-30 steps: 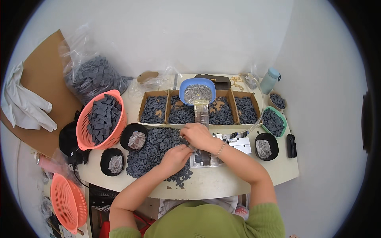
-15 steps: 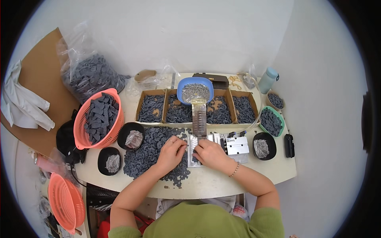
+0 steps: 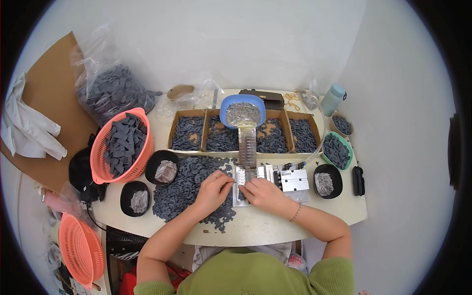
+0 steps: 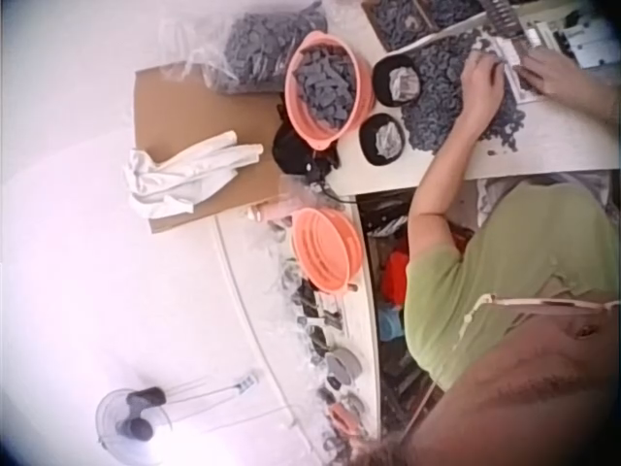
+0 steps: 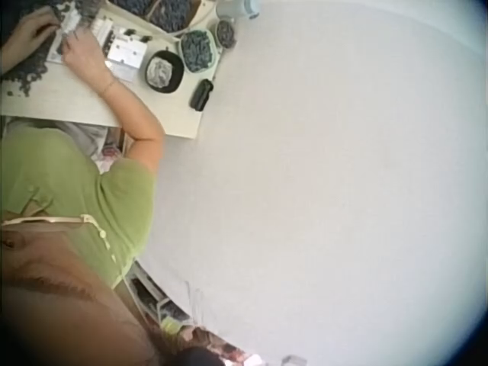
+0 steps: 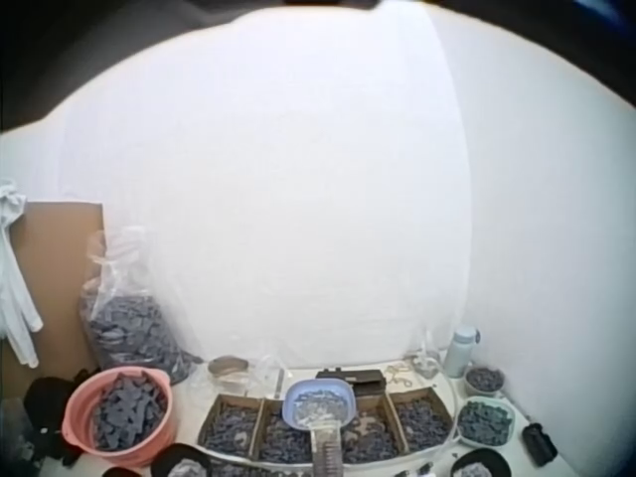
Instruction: The person sorts small grey plastic components by hand, placing them into a specialized sorting tray.
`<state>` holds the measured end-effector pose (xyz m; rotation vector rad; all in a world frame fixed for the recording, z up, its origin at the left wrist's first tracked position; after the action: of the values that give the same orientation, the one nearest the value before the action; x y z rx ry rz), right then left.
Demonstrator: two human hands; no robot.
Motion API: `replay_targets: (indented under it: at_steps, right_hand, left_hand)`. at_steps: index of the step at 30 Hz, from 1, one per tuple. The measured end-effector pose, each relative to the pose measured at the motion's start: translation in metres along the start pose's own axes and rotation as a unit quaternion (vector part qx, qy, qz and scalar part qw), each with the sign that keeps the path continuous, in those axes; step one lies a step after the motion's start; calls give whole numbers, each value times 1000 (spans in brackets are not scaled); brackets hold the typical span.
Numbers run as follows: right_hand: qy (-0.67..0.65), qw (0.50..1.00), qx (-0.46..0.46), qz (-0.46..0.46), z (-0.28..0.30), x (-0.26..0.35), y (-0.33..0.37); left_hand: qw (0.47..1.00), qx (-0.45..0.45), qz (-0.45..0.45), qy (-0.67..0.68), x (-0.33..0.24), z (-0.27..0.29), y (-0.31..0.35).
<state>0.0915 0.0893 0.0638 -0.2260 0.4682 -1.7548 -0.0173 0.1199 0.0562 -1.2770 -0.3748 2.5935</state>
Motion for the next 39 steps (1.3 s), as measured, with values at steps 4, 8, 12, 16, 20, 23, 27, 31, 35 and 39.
replay_targets:
  at_steps: [4,8,12,16,20,23,27,31,35,39]
  right_hand:
    - [48,998,47,-16,-2,2,0]
    - [-83,985,-3,-153,7,-51,18]
    - [-152,967,-49,-199,19,-62,17]
    - [-168,967,-60,-183,1,-58,11]
    - [-87,987,-30,-128,-13,-41,4]
    - [-12,998,6,-61,-14,-14,3]
    - [13,999,30,-8,-6,-2,-2]
    - [-50,997,49,14,-4,-10,0]
    - [-141,989,42,0,2,-26,0]
    - [-309,935,17,-172,-15,-68,7]
  left_hand:
    - [999,-4,-31,-10,-8,-7,-3]
    - [988,-14,-114,-105,-29,-21,2]
    - [958,10,-179,-223,-38,-40,17]
    - [932,2,-194,-306,-48,-38,27]
    - [915,14,-199,-349,-48,-45,37]
    - [939,12,-167,-299,-37,-28,26]
    - [959,-25,-102,-263,-2,5,-8]
    - [951,45,-132,-274,19,-9,-26]
    - [954,53,-90,-281,18,-10,-34]
    - [1000,29,6,-10,5,1,-31]
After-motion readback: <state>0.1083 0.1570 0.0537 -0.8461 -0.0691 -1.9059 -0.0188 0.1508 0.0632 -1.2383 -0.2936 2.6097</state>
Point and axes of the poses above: each hand's wrist, its own y-axis away from the middle knuckle, its own z-axis out of the back of the hand, x = y × z, the point moved 10 cm from there along -y, towards the middle knuckle, and after that the axes turned 7 degrees about z, right-handed, at the moved point
